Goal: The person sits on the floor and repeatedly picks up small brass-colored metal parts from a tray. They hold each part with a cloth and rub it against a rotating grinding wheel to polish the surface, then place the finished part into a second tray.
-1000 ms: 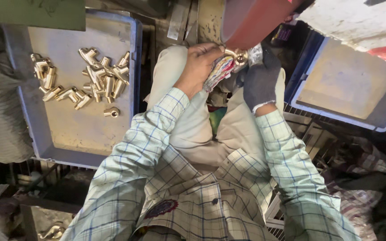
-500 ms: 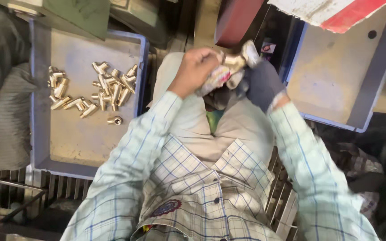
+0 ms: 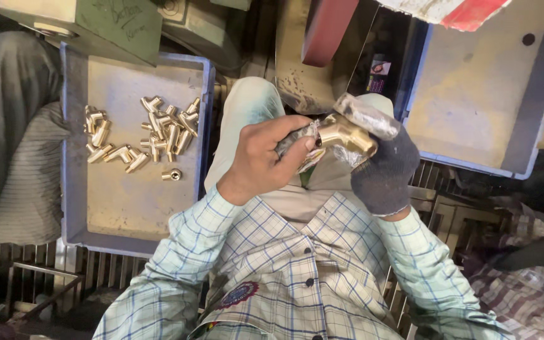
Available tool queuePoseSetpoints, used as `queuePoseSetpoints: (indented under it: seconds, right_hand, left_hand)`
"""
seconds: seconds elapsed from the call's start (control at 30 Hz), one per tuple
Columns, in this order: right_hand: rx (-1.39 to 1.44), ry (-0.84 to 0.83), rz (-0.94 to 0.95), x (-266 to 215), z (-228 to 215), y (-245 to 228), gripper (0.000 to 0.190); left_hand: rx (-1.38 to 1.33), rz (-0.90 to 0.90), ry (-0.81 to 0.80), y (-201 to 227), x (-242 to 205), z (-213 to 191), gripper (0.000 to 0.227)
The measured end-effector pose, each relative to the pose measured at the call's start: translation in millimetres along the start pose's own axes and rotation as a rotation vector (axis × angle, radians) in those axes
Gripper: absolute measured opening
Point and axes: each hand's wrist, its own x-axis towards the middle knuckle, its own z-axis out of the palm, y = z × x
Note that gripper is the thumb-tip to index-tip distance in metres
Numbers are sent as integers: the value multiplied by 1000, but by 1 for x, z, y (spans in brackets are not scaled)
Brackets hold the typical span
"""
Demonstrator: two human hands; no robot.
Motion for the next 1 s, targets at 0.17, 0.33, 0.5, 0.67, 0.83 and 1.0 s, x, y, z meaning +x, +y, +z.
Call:
queuePoseSetpoints:
  seconds: [0.17,0.33,0.5,0.67,0.83,1.0]
  right_hand:
    - [97,105,24,-15,12,10,34]
    - [11,92,88,-15,23,25,37]
    - [201,14,115,-4,46,64,38]
    - [-1,-65,125,20,72,118,37]
    - [109,-121,351,26,95,146,39]
    - [411,-121,464,25,100,168,41]
  left_hand:
    - [-160,-194,-30,-12,-7,7,20]
    - [-341,-398,-40,-47,-8,22,20]
    - [-373,-448,-27,-117,12,34,16]
    - [-466,-533,-51,-191,34,44,17]
    - [-472,-708,126,-220,29,64,18]
    - [-279,-635,149,-221,33,74,17]
